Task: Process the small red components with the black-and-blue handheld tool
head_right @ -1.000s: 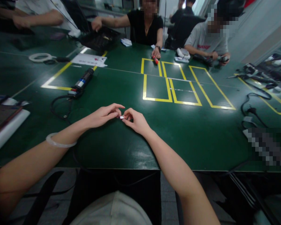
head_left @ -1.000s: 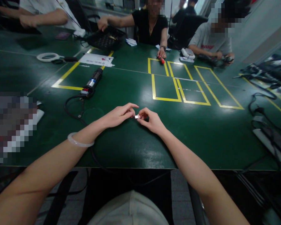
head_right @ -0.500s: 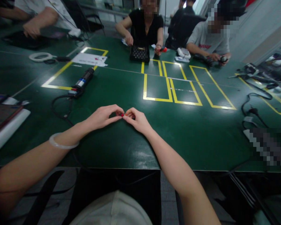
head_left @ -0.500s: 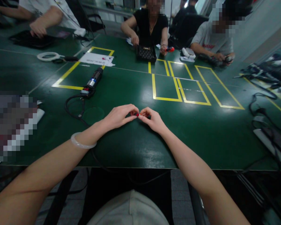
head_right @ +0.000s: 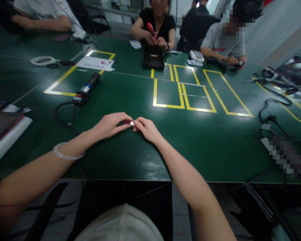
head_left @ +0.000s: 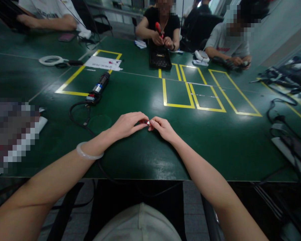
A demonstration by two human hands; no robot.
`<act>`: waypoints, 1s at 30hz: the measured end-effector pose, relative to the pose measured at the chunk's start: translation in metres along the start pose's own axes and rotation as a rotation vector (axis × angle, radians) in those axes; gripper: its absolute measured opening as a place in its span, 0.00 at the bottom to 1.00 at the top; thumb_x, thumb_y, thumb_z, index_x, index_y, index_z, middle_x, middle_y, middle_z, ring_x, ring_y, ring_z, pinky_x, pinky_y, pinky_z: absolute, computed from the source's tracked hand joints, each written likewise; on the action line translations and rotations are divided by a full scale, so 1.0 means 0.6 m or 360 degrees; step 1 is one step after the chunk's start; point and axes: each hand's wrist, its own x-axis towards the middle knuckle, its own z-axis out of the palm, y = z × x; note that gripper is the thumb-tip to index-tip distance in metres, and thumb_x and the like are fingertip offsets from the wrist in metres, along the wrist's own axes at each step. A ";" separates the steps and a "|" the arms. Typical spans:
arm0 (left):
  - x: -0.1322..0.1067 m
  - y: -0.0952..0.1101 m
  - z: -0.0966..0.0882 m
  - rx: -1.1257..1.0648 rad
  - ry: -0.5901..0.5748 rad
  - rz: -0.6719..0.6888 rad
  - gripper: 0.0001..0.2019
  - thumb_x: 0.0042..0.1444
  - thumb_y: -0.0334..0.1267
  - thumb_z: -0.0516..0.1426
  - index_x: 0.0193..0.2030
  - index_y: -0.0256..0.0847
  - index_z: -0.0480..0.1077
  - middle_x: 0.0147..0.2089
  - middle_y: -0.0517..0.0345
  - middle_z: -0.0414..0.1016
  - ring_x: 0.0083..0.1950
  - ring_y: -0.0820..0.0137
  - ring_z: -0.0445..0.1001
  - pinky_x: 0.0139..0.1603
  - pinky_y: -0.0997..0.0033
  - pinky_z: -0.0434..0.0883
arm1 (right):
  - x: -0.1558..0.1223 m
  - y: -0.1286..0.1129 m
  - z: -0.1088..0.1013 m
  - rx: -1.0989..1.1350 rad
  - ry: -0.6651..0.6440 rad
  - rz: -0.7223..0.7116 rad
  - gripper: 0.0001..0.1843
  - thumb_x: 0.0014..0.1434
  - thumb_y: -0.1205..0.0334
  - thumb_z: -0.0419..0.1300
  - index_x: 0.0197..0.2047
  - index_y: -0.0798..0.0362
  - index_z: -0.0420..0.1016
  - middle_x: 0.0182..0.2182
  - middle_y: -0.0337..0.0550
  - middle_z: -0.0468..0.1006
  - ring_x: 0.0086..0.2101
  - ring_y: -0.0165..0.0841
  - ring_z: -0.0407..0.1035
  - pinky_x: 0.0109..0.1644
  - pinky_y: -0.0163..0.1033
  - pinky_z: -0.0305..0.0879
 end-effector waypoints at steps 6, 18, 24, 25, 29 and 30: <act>0.000 -0.004 -0.002 -0.0035 0.0056 -0.0133 0.14 0.68 0.46 0.53 0.49 0.39 0.73 0.46 0.51 0.78 0.46 0.63 0.77 0.47 0.66 0.69 | 0.001 0.006 0.006 0.0206 0.0088 0.0021 0.20 0.60 0.45 0.63 0.46 0.50 0.66 0.31 0.36 0.76 0.31 0.29 0.70 0.38 0.37 0.68; 0.002 -0.008 -0.001 -0.0130 -0.0007 -0.0116 0.14 0.67 0.47 0.54 0.46 0.38 0.73 0.43 0.51 0.78 0.43 0.64 0.77 0.45 0.68 0.70 | -0.001 0.001 0.004 0.0075 0.0110 -0.0080 0.13 0.59 0.53 0.63 0.44 0.49 0.67 0.34 0.38 0.77 0.34 0.30 0.71 0.42 0.39 0.68; 0.003 -0.007 -0.004 -0.0148 -0.0056 -0.0151 0.17 0.69 0.48 0.51 0.49 0.39 0.74 0.46 0.51 0.79 0.46 0.63 0.77 0.48 0.67 0.70 | -0.001 -0.003 0.000 0.0056 0.0124 -0.0128 0.11 0.59 0.55 0.62 0.42 0.51 0.68 0.33 0.39 0.77 0.34 0.31 0.71 0.42 0.39 0.68; 0.003 -0.008 -0.006 -0.0142 -0.0046 -0.0160 0.17 0.70 0.48 0.50 0.49 0.39 0.74 0.47 0.51 0.79 0.47 0.63 0.77 0.49 0.66 0.69 | -0.001 -0.003 -0.002 0.0048 0.0140 -0.0124 0.11 0.59 0.55 0.62 0.42 0.51 0.69 0.33 0.39 0.76 0.34 0.31 0.71 0.42 0.39 0.68; 0.003 -0.031 -0.023 -0.0035 0.0105 -0.0261 0.19 0.70 0.49 0.48 0.51 0.39 0.74 0.50 0.50 0.78 0.50 0.61 0.76 0.52 0.64 0.69 | 0.000 0.000 -0.005 0.0030 0.0190 -0.0092 0.12 0.59 0.55 0.63 0.42 0.51 0.69 0.34 0.39 0.77 0.34 0.30 0.70 0.42 0.38 0.68; 0.001 -0.044 -0.030 0.0032 0.0174 -0.0310 0.19 0.70 0.49 0.49 0.51 0.39 0.74 0.51 0.49 0.78 0.51 0.60 0.76 0.53 0.63 0.69 | 0.000 0.001 -0.005 0.0029 0.0194 -0.0086 0.12 0.59 0.55 0.63 0.42 0.51 0.69 0.34 0.39 0.77 0.33 0.30 0.70 0.42 0.38 0.68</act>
